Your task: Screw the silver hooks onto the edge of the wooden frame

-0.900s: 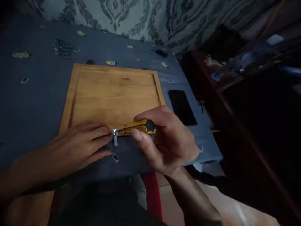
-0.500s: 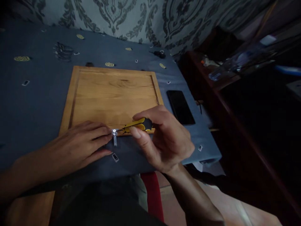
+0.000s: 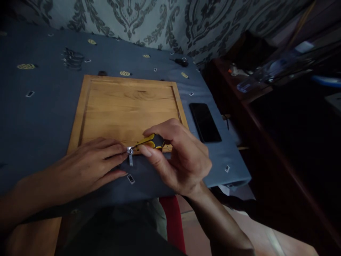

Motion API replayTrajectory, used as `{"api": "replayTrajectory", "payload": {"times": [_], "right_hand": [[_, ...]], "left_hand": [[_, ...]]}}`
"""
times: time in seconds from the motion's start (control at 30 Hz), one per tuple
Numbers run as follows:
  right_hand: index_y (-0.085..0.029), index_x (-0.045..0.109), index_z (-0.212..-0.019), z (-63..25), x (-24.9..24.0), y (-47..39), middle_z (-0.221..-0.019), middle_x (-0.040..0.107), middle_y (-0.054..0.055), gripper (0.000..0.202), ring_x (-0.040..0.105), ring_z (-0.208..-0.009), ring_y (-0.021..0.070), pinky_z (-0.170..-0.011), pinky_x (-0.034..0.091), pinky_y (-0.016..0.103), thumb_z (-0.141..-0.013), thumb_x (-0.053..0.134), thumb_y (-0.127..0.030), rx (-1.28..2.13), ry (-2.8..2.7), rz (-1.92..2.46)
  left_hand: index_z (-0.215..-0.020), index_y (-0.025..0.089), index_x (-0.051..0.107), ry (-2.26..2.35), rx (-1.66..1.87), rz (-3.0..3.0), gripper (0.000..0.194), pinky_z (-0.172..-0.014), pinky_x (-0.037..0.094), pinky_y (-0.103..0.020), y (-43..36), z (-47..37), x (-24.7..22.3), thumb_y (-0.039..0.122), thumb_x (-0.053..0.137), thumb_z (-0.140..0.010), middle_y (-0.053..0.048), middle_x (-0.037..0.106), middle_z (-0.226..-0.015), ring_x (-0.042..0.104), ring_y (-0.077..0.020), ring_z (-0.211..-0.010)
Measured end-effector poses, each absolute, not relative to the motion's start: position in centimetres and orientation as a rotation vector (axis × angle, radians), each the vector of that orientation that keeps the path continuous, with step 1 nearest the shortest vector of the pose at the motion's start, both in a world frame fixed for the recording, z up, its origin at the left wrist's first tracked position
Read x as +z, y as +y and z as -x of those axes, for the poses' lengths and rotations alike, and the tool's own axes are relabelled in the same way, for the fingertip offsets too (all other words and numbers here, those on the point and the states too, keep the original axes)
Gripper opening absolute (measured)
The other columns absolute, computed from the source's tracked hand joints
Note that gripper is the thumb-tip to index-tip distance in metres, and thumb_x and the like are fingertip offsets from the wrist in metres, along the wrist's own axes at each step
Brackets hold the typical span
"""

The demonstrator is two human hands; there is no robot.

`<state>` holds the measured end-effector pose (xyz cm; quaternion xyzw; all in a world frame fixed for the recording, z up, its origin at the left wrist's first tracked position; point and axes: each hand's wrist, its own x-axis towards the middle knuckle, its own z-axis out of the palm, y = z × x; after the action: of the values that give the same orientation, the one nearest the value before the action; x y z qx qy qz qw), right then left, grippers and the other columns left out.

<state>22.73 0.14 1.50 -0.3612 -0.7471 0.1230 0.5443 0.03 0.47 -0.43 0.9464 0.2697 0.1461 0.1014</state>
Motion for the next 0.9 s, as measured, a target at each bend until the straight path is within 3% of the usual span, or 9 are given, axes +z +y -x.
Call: {"api": "replayTrajectory", "payload": {"times": [0.33,0.9], "right_hand": [[-0.021,0.075,-0.106,-22.6,2.0,0.4,-0.086,0.075,0.003,0.015,0.068,-0.065,0.0178,-0.059,0.061,0.036,-0.091,0.075,-0.017,0.324,-1.793,0.842],[-0.029,0.077,-0.107,-21.8,2.4,0.2,-0.086,0.076,0.003,0.013,0.068,-0.061,0.0185,-0.053,0.057,0.036,-0.095,0.073,-0.031,0.285,-1.714,0.905]], "left_hand": [[-0.095,0.015,0.071,0.788,0.468,-2.789,0.022,-0.087,0.051,-0.04,0.4,0.0,-0.3,0.031,0.059,-0.106,-0.007,0.07,-0.1,0.063,-0.0239,-0.095],[-0.105,0.015,0.072,0.82,0.307,-2.82,0.025,-0.094,0.055,-0.043,0.6,0.1,0.2,0.034,0.057,-0.107,-0.008,0.073,-0.109,0.066,-0.0247,-0.103]]}}
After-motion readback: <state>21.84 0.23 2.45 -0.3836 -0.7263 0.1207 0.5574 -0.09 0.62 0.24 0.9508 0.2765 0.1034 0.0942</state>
